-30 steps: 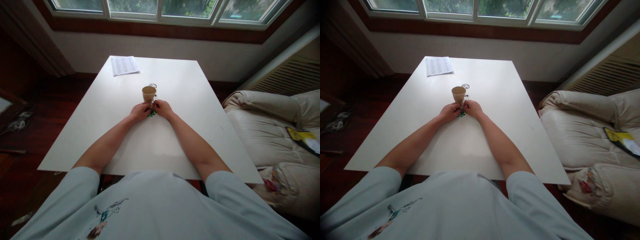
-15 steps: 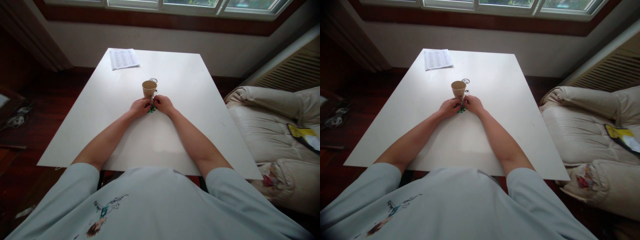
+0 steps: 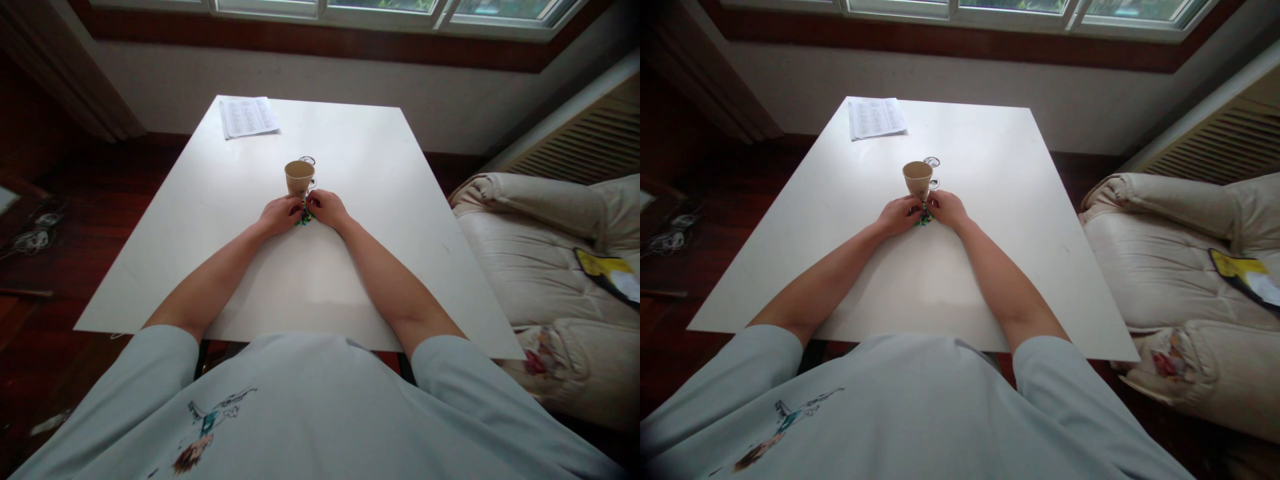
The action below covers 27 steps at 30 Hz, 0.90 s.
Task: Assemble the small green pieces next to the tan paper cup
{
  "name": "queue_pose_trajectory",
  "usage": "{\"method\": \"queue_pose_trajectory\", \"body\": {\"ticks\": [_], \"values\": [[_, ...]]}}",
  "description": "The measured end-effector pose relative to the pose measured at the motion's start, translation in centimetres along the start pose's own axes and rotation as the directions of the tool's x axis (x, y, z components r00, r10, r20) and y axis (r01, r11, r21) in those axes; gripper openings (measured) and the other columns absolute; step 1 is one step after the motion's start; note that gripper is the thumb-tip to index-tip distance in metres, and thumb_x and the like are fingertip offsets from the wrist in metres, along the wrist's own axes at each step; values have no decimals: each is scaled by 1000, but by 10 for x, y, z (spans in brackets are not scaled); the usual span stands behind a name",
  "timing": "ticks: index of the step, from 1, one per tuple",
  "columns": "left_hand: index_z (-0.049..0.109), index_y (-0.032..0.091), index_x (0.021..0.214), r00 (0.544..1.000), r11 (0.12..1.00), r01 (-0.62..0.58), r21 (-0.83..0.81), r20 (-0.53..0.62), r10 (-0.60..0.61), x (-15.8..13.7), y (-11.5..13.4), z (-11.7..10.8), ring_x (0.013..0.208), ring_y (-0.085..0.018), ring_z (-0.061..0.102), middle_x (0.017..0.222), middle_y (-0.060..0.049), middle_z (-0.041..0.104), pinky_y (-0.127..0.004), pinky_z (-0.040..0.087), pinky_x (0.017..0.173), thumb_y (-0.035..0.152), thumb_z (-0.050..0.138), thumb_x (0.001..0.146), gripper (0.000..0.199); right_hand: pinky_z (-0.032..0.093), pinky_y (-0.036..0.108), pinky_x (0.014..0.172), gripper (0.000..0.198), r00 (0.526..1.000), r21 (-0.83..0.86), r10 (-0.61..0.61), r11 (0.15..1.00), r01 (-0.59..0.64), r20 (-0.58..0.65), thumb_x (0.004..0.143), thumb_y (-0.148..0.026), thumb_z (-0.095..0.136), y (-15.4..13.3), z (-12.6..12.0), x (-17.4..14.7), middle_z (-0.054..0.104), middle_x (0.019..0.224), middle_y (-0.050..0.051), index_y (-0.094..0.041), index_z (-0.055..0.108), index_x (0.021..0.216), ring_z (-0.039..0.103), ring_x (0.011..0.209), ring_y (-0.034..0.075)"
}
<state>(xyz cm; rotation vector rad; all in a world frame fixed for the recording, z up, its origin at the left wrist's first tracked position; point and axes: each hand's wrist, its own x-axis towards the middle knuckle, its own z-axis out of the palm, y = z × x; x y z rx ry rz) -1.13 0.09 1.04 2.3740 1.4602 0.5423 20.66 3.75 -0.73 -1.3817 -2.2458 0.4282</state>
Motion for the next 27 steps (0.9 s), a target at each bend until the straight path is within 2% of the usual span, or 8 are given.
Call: {"method": "queue_pose_trajectory", "body": {"ticks": [14, 27], "values": [[82, 26, 110, 1000, 1000, -16, 27, -8, 16, 0, 0, 1, 103, -28, 76, 116, -8, 83, -36, 53, 85, 31, 64, 100, 21, 36, 32, 74, 14, 999, 24, -28, 999, 29, -21, 93, -28, 62, 4, 3, 1, 74, 94, 5, -22, 75, 94, 57, 82, 21], [82, 26, 110, 1000, 1000, -16, 16, -9, 17, 0, 0, 0, 105, -29, 76, 120, -9, 83, -37, 54, 87, 31, 63, 100, 21, 37, 33, 74, 13, 1000, 8, -6, 1000, 6, -13, 93, -28, 64, 3, 2, 1, 74, 94, 5, -23, 76, 94, 58, 82, 21]]}}
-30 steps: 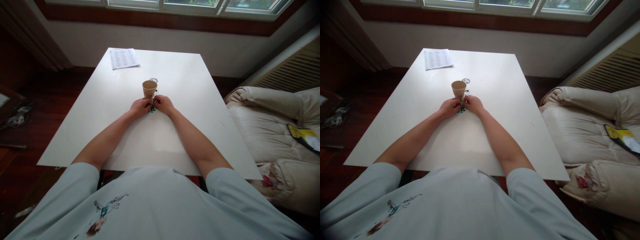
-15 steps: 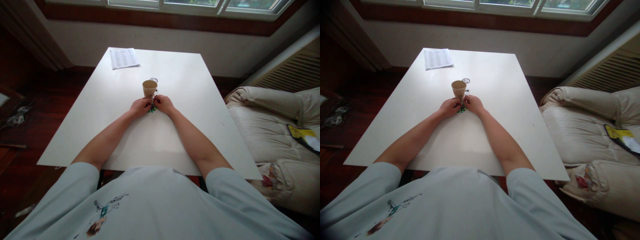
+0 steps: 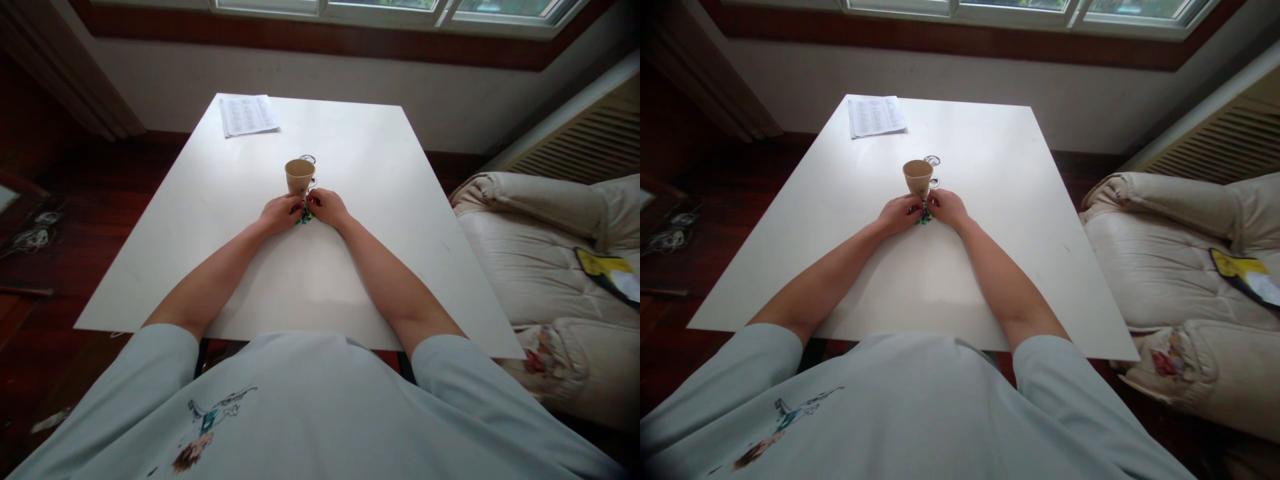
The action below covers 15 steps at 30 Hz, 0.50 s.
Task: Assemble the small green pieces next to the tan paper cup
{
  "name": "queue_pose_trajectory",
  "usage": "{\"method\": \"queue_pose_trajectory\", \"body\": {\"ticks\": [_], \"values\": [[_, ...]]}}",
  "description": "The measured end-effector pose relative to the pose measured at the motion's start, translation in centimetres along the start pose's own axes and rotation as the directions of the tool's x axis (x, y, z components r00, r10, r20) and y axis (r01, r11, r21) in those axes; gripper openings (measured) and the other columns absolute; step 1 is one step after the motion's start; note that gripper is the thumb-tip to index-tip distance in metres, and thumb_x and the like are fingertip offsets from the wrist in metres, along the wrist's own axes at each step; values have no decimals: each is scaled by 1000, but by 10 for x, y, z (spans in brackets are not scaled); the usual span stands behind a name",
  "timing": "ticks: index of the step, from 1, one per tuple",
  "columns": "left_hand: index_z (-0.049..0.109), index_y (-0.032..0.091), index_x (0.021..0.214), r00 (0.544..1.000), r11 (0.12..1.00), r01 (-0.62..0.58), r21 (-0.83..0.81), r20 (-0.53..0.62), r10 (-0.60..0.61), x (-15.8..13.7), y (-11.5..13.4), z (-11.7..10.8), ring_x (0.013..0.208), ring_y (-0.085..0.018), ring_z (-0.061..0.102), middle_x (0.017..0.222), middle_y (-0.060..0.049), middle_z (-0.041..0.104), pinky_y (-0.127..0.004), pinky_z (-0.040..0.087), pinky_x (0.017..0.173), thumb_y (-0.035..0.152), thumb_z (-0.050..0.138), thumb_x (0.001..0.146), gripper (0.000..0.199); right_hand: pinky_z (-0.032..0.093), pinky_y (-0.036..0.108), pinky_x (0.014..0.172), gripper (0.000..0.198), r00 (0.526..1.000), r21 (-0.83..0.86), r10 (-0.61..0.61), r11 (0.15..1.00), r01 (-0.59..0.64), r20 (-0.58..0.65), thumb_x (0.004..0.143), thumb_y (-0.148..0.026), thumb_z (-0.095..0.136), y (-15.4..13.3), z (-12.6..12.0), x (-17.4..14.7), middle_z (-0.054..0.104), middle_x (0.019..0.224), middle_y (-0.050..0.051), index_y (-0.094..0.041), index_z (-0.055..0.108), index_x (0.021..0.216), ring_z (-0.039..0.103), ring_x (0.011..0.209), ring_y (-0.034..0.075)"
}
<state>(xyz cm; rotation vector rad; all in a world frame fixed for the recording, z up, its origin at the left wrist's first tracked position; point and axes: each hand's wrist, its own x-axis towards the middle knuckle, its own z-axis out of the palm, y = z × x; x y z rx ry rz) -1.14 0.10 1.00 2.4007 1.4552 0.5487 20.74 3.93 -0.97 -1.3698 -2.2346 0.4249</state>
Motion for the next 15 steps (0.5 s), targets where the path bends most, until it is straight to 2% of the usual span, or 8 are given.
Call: {"method": "queue_pose_trajectory", "body": {"ticks": [15], "values": [[82, 26, 109, 1000, 1000, 7, 8, 16, -7, -1, 2, -2, 106, -29, 76, 119, -9, 82, -37, 55, 87, 30, 64, 97, 21, 37, 32, 74, 13, 1000, 0, -13, 1000, 13, -7, 94, -28, 63, 3, 2, 0, 74, 93, 5, -23, 75, 94, 58, 83, 22]]}}
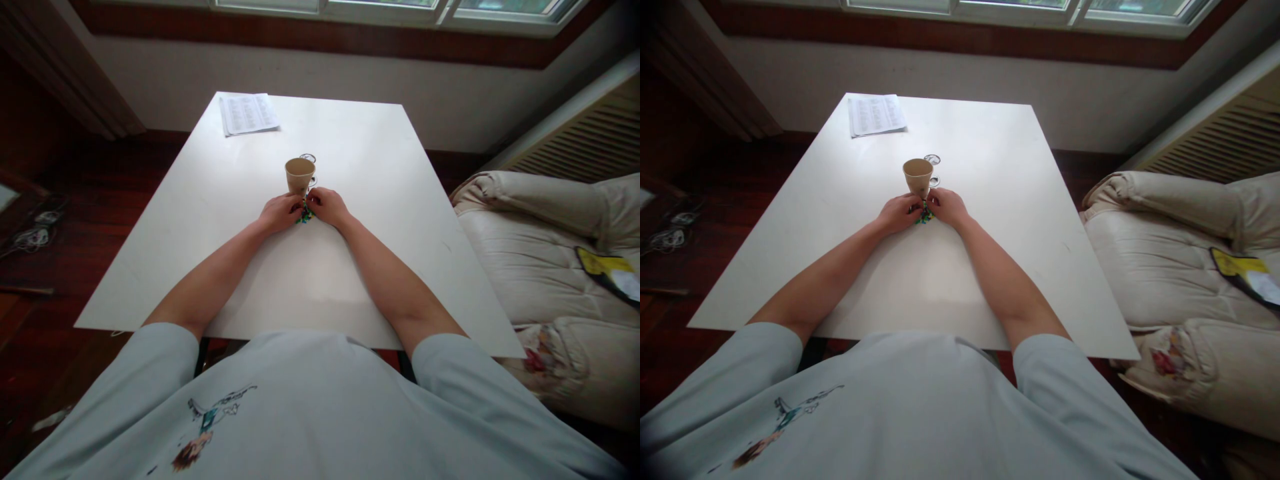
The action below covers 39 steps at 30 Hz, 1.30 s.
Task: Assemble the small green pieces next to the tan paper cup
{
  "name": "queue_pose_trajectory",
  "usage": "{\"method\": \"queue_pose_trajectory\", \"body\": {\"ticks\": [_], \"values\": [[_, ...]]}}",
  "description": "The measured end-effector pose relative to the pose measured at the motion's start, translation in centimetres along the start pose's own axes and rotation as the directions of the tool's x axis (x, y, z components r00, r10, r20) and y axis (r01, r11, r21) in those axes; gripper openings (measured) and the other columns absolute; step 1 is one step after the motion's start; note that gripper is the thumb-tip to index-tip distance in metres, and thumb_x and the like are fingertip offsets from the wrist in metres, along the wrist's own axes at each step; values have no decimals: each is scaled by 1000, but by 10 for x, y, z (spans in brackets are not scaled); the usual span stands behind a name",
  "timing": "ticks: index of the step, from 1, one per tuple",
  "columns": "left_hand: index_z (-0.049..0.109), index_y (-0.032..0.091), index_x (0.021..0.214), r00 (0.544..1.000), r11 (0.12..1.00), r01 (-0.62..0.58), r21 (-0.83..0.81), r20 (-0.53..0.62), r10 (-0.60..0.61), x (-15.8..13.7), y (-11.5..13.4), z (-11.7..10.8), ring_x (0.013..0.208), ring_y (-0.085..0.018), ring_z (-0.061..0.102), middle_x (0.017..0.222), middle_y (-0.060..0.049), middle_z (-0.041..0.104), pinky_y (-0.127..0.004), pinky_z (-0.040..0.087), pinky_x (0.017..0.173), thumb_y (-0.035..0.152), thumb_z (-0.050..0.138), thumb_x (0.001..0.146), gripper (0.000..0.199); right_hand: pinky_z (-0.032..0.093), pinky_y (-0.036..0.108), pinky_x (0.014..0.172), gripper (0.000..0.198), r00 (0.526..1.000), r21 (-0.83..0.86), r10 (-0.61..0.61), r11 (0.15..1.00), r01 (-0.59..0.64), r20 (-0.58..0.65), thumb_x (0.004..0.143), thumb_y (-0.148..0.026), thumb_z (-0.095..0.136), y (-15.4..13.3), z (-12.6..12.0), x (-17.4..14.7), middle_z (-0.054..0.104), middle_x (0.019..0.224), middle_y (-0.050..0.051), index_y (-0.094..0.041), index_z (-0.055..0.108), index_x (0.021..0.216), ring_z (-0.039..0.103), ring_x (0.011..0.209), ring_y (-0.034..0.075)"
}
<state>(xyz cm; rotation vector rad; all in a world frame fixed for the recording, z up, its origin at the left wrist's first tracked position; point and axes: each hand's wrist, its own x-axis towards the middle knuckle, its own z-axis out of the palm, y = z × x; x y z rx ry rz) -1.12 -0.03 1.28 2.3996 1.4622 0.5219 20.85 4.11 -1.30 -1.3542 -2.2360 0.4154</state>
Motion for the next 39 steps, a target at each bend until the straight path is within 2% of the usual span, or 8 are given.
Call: {"method": "queue_pose_trajectory", "body": {"ticks": [15, 39], "values": [[83, 28, 112, 1000, 1000, 15, -10, 1, -15, -1, 2, -1, 106, -28, 76, 121, -8, 83, -36, 55, 88, 30, 65, 98, 22, 38, 33, 75, 12, 999, 5, 41, 999, -42, 19, 93, -27, 65, -12, -8, -3, 75, 94, 6, -23, 76, 94, 58, 84, 23], [84, 26, 113, 1000, 999, 18, -38, -6, -18, -1, 2, 0, 109, -30, 76, 121, -9, 83, -37, 56, 90, 28, 66, 98, 23, 39, 34, 78, 15, 998, -4, 63, 998, -63, 16, 96, -30, 66, -13, -7, -3, 76, 96, 7, -20, 78, 98, 59, 86, 22]]}}
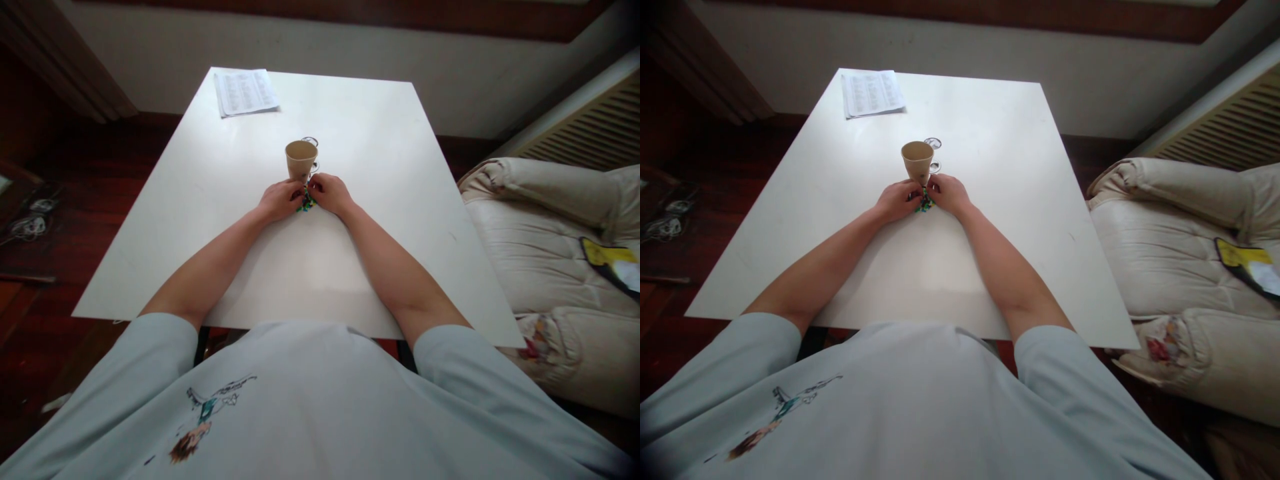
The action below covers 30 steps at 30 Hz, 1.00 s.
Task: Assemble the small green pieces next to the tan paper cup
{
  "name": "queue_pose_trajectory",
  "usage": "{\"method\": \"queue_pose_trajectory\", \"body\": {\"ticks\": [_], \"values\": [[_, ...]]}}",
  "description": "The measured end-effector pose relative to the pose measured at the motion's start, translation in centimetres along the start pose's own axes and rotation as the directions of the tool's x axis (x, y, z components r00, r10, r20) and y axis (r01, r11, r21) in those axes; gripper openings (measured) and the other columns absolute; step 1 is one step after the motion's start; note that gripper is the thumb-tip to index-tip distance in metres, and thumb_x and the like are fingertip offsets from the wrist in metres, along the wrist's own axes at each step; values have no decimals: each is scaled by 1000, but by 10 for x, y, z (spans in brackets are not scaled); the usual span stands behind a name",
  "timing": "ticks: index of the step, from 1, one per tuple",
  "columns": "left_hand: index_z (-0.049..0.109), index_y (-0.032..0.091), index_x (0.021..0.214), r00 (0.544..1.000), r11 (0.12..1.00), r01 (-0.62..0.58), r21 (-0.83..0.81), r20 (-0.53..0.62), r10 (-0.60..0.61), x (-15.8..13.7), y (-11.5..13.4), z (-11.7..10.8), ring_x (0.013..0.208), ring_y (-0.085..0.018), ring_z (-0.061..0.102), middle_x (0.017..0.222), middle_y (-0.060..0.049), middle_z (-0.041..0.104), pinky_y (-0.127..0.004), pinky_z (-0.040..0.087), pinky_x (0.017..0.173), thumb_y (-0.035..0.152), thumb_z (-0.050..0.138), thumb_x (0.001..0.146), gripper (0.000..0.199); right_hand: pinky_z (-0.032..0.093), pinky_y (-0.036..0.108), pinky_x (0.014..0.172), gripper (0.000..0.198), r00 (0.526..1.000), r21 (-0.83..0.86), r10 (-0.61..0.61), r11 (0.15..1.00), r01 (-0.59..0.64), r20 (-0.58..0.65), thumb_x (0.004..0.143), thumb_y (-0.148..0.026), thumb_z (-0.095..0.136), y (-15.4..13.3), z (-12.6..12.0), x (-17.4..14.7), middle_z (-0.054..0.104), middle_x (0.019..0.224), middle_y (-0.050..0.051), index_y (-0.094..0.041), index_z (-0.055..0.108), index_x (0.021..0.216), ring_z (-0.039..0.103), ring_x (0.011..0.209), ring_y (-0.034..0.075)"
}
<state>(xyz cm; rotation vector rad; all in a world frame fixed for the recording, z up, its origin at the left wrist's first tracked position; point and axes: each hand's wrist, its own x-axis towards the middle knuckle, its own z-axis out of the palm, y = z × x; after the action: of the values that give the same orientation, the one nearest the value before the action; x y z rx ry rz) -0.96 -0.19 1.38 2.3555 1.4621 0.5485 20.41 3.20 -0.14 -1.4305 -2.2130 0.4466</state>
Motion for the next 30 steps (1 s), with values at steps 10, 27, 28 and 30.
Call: {"method": "queue_pose_trajectory", "body": {"ticks": [10, 27, 28, 30], "values": [[84, 27, 112, 1000, 1000, 3, 0, -1, -3, 1, -1, 1, 108, -30, 76, 122, -9, 83, -38, 56, 90, 29, 67, 98, 22, 39, 34, 76, 16, 1000, 6, -13, 1000, 13, -7, 93, -30, 66, -2, -2, 0, 76, 93, 7, -21, 78, 97, 59, 83, 23], [82, 27, 108, 1000, 1000, -15, 14, -10, 15, 1, -5, 3, 105, -30, 76, 120, -9, 82, -38, 54, 87, 31, 65, 99, 20, 40, 35, 77, 20, 999, 9, -39, 999, 39, -9, 94, -30, 63, 9, 5, 3, 77, 97, 7, -22, 80, 102, 61, 87, 24], [82, 27, 109, 1000, 1000, -12, 15, -8, 12, 1, -5, 3, 106, -30, 76, 121, -9, 83, -38, 54, 87, 31, 65, 99, 20, 40, 35, 78, 20, 999, 8, -40, 999, 40, -9, 93, -31, 63, 9, 5, 3, 77, 97, 7, -22, 80, 102, 61, 87, 24], [82, 27, 110, 1000, 1000, -10, 17, -3, 10, 1, -5, 3, 107, -29, 76, 121, -9, 83, -38, 54, 88, 31, 65, 99, 21, 40, 35, 78, 20, 999, 5, -38, 999, 38, -10, 94, -31, 64, 9, 5, 3, 77, 97, 7, -22, 80, 102, 61, 86, 24]]}}
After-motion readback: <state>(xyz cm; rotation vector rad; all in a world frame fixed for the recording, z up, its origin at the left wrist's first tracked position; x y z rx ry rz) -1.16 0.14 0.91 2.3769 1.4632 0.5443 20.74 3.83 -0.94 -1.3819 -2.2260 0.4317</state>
